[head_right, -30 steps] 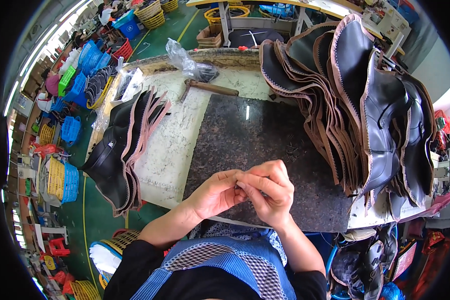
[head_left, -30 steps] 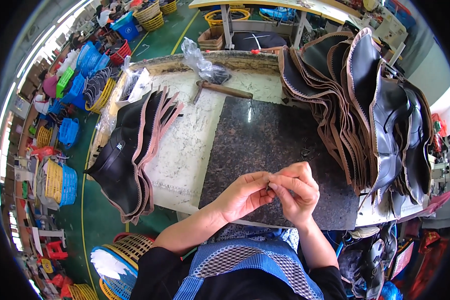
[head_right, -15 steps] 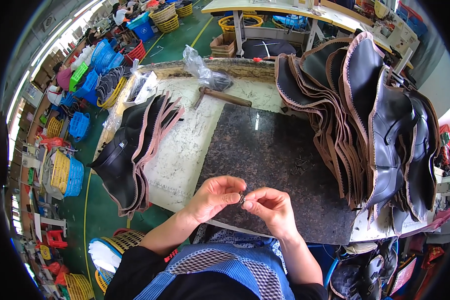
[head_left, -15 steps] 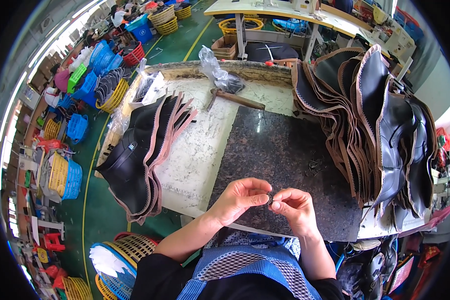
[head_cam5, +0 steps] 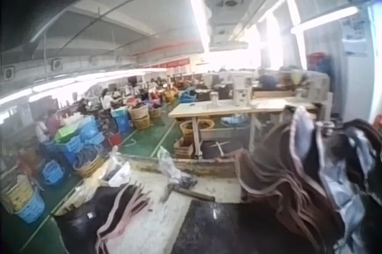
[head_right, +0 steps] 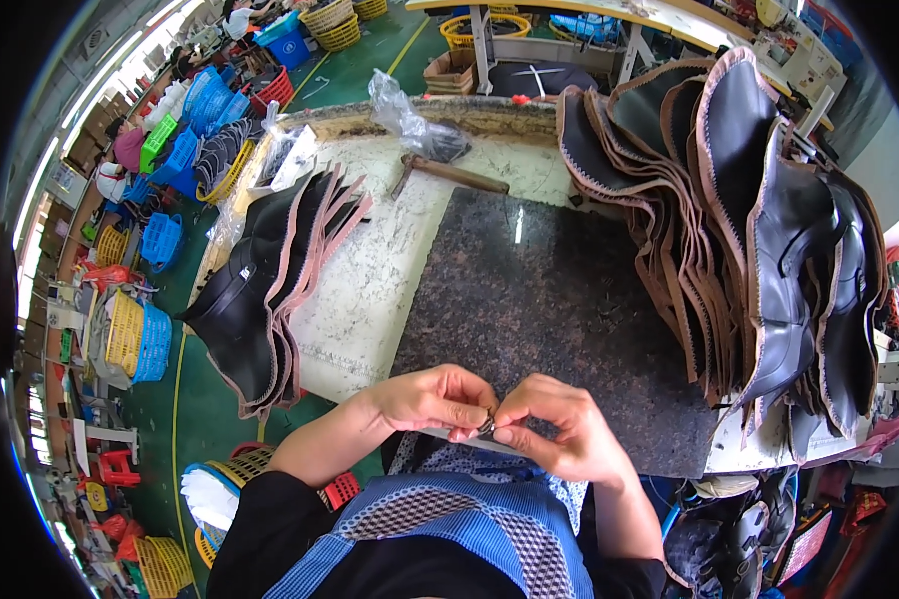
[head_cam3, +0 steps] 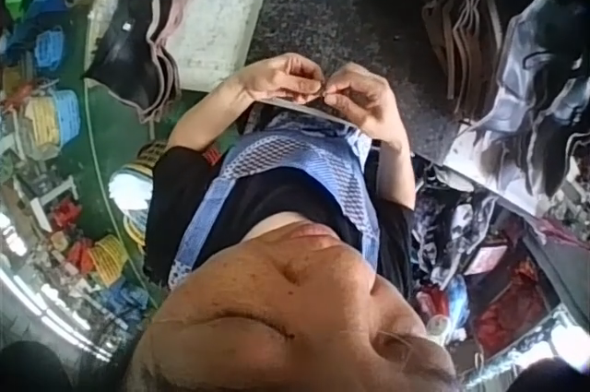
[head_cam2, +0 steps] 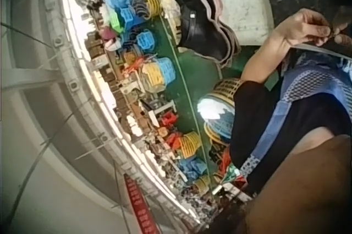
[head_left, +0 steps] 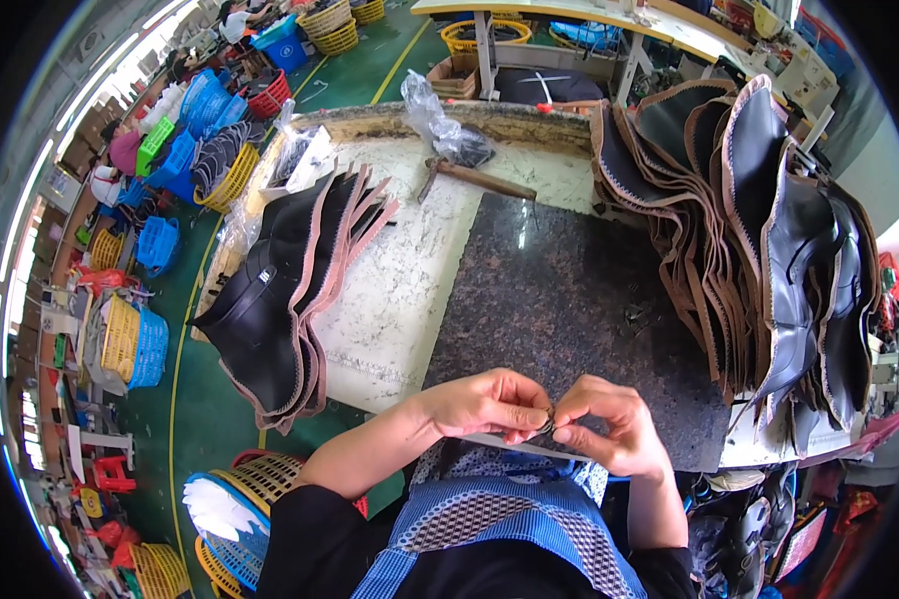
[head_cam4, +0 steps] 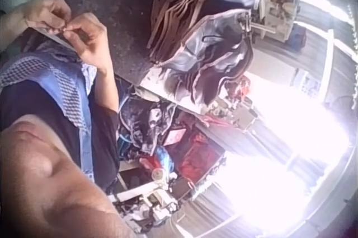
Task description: Assembling shoe components by attaching metal pieces to leather uppers.
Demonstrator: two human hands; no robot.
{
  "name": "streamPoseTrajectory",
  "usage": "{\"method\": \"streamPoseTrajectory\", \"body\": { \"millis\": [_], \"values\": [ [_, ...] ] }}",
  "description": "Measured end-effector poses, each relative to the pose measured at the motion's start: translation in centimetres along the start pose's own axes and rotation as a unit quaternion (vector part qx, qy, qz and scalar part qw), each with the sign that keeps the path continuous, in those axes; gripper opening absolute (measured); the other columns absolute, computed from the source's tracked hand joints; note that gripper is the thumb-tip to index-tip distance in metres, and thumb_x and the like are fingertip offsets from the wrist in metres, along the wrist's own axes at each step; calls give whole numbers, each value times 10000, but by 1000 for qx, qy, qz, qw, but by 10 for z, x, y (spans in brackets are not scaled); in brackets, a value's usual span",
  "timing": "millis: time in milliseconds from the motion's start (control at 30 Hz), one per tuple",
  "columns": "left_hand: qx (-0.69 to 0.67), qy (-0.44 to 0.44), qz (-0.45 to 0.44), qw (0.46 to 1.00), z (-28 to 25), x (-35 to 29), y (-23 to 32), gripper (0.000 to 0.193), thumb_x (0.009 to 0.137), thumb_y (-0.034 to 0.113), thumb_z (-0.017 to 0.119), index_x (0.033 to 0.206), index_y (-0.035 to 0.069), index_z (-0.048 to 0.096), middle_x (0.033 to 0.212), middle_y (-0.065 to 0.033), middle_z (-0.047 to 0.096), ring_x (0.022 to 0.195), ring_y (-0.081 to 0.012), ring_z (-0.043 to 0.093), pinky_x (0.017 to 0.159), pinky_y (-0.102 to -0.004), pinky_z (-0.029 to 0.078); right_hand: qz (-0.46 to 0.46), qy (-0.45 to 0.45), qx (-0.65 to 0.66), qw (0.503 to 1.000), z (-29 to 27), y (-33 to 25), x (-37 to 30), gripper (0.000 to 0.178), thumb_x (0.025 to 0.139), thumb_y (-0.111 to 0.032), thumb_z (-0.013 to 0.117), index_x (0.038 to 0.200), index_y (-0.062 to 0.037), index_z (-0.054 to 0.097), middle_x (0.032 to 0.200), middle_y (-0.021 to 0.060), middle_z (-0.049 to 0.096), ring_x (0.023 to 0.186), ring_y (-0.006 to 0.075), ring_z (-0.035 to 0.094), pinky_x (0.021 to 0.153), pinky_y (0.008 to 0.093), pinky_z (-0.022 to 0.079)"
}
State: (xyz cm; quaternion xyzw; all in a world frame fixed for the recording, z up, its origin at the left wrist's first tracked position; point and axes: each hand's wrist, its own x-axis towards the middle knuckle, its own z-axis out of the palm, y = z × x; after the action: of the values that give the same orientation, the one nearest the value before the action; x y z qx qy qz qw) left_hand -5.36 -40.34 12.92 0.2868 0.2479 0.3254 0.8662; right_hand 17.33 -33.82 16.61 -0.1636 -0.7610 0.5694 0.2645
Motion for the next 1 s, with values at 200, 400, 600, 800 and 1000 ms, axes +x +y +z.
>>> {"method": "streamPoseTrajectory", "body": {
  "millis": [200, 400, 600, 800, 1000],
  "values": [
    [-157, -40, 84, 983, -9, 17, -7, 130, 1003, 157, 610, 1013, 32, 643, 857, -23, 617, 755, -80, 572, 683, -217, 474, 86, 90, 249, 960, 10, 20, 4, 70, 935, -50, 685, 955, 16, 687, 886, 48, 653, 830, 120, 639, 769, 255, 514],
    [-176, 22, 199, 964, -15, 26, -18, 129, 995, 161, 626, 1065, 52, 628, 934, -16, 636, 845, -93, 592, 724, -240, 473, 99, 171, 330, 923, 24, 27, 7, 126, 978, -62, 631, 1070, 12, 673, 986, 85, 713, 899, 132, 671, 841, 268, 535],
    [-44, 101, 234, 966, -8, 21, -15, 131, 986, 171, 647, 1040, 52, 630, 930, -8, 634, 814, -80, 594, 710, -234, 492, 55, 186, 327, 925, 32, 19, 7, 183, 936, -25, 679, 1112, 19, 653, 1013, 92, 716, 928, 138, 687, 852, 279, 567],
    [258, 219, 279, 899, 9, 30, -2, 185, 906, 127, 753, 1016, 25, 645, 886, -13, 656, 760, -81, 621, 684, -242, 520, 107, 250, 330, 904, 25, 33, -7, 165, 912, -49, 721, 1069, -7, 694, 945, 54, 718, 838, 102, 666, 769, 241, 553],
    [664, 109, 386, 631, 18, 46, 35, 378, 769, 150, 832, 1115, 55, 715, 978, -80, 694, 816, -233, 694, 683, -318, 571, 111, 259, 400, 872, 12, 34, -25, 154, 928, -62, 707, 1079, -34, 697, 911, 43, 717, 795, 91, 656, 724, 230, 531]
  ]
}}
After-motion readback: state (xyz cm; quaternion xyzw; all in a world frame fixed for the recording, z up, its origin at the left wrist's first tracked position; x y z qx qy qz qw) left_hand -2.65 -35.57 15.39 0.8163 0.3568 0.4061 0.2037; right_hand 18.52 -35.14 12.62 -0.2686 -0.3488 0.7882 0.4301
